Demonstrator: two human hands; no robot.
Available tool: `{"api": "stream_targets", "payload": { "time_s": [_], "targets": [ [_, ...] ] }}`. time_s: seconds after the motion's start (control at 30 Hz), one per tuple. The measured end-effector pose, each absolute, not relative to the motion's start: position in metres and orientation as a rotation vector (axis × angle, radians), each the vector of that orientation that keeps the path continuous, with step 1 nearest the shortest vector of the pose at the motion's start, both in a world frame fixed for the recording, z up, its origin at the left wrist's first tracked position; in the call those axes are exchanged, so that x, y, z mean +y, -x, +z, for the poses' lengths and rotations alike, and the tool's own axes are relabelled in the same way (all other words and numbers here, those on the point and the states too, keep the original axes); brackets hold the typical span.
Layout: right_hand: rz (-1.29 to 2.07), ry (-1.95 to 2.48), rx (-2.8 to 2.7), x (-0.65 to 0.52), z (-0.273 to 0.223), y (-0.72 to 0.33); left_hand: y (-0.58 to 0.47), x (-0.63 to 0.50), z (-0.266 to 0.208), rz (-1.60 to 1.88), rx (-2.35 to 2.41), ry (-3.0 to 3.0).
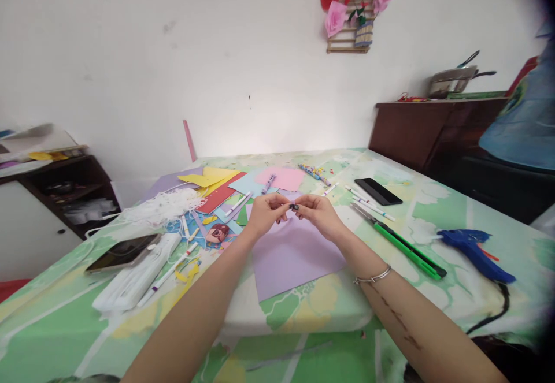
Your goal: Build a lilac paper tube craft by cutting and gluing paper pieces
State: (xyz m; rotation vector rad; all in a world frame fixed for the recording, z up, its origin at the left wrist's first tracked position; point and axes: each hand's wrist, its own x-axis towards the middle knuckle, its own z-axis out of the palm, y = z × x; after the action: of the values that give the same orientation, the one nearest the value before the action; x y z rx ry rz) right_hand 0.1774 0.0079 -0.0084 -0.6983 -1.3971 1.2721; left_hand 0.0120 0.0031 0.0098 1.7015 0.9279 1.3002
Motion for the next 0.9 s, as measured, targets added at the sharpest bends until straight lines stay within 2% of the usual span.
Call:
{"api": "stream_targets", "payload": {
  "time_s": [0.47,0.9],
  "targets": [
    [1.132,0.763,-1.419,0.0068,-0.0045,-0.1758,-0.0169,0.0054,0.0023,1.338,0.805,-1.76],
    [1.031,0.79,-1.439,0.0079,-0.0062,-0.1764,-0.0152,0.0012,0.0081,1.317,0.962,-1.629]
  ]
}}
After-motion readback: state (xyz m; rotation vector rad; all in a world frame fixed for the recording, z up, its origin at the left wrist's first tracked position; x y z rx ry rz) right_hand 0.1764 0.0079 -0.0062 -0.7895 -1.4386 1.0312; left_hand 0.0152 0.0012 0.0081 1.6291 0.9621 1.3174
